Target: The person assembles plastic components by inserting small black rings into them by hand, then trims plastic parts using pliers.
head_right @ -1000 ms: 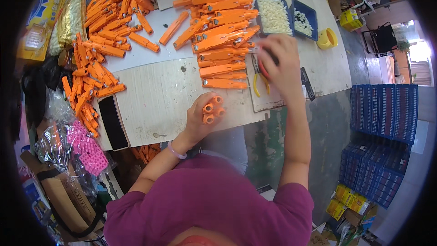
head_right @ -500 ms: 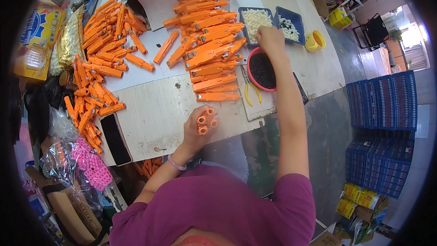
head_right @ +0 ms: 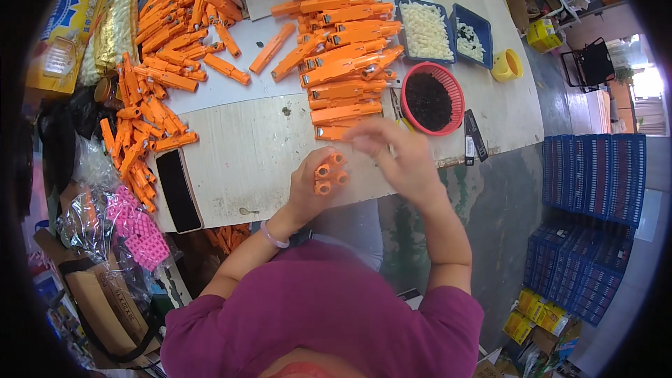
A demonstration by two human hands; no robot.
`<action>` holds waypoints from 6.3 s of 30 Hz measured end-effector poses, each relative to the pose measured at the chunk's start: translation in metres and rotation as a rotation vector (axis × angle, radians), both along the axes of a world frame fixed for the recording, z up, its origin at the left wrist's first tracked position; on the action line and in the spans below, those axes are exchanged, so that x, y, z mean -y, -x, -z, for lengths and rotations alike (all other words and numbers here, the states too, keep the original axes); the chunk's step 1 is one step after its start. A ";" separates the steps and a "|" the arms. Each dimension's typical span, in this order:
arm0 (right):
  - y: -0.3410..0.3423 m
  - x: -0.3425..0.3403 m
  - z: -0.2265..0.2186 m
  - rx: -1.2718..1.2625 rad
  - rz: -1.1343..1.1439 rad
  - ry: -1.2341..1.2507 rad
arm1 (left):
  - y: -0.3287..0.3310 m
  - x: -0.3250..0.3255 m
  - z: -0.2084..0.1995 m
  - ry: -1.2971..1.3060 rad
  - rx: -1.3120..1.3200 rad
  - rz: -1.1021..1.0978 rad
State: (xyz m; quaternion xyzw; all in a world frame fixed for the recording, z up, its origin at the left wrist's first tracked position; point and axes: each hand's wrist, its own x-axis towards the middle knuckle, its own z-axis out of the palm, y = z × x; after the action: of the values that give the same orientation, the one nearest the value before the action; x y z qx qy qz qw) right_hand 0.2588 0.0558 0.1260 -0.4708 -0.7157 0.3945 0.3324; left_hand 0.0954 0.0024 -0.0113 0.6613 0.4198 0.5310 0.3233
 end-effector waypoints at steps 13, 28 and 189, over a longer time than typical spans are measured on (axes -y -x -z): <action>0.005 0.003 0.010 0.321 -0.238 -0.569 | -0.004 -0.001 0.000 -0.046 -0.007 -0.011; -0.001 -0.006 0.010 0.279 -0.315 -0.486 | -0.003 -0.002 0.001 -0.054 0.000 0.008; -0.103 -0.187 0.053 0.984 0.284 0.022 | -0.009 -0.002 -0.008 -0.085 -0.019 -0.077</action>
State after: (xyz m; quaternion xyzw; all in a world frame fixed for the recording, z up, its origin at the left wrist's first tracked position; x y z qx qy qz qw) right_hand 0.3621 0.2428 0.0732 -0.6970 -0.7121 0.0847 0.0014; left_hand 0.1040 0.0045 -0.0034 0.6629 0.4252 0.5541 0.2699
